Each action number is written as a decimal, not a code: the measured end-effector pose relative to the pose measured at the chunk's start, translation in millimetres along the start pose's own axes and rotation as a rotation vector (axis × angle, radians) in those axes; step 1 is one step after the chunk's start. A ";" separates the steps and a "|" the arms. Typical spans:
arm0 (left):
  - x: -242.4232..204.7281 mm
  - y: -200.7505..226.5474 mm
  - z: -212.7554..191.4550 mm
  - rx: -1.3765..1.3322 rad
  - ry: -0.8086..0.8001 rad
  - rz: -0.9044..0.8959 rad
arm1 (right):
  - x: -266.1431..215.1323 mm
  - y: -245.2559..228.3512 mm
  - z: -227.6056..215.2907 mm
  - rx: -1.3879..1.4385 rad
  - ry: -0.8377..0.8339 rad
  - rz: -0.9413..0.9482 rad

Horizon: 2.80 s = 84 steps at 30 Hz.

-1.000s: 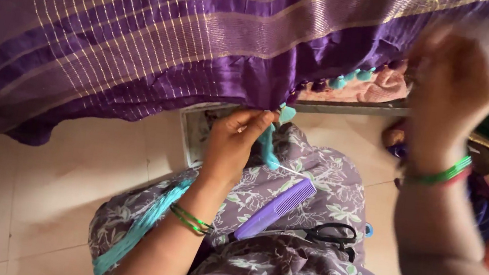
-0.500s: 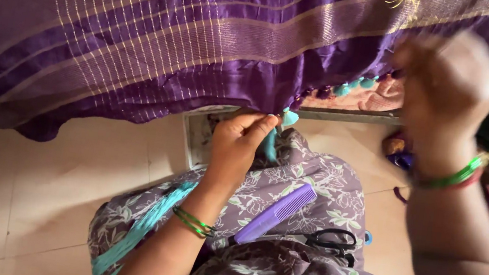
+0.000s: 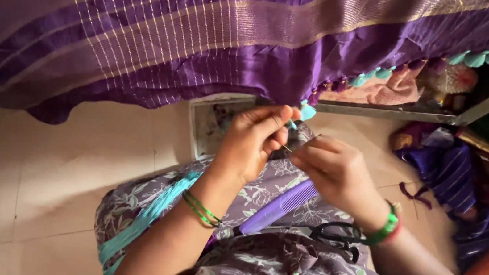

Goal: Attaching decorative fabric tassels to the edge of a purple cloth.

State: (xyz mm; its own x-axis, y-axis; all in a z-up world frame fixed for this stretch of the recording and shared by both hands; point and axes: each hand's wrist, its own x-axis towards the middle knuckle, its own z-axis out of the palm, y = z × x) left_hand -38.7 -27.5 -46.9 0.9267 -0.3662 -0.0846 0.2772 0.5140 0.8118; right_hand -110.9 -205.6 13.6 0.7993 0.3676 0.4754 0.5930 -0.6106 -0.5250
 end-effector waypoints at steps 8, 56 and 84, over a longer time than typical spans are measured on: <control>2.3 2.0 -6.4 -0.324 -0.028 -0.014 | -36.0 55.5 -43.5 1.274 0.380 -0.043; -10.8 12.7 2.8 -0.083 0.065 0.048 | 0.4 -10.8 -0.4 0.124 0.054 0.169; -20.3 56.0 -14.6 0.754 -0.047 0.331 | 116.7 -33.4 -54.5 -0.195 -0.174 -0.477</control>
State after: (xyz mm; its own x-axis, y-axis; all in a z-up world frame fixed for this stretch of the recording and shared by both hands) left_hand -38.3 20.0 -8.1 0.9143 -0.3276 0.2380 -0.2687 -0.0512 0.9618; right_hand -42.7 -180.6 125.1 0.4598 0.7366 0.4960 0.8782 -0.4599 -0.1311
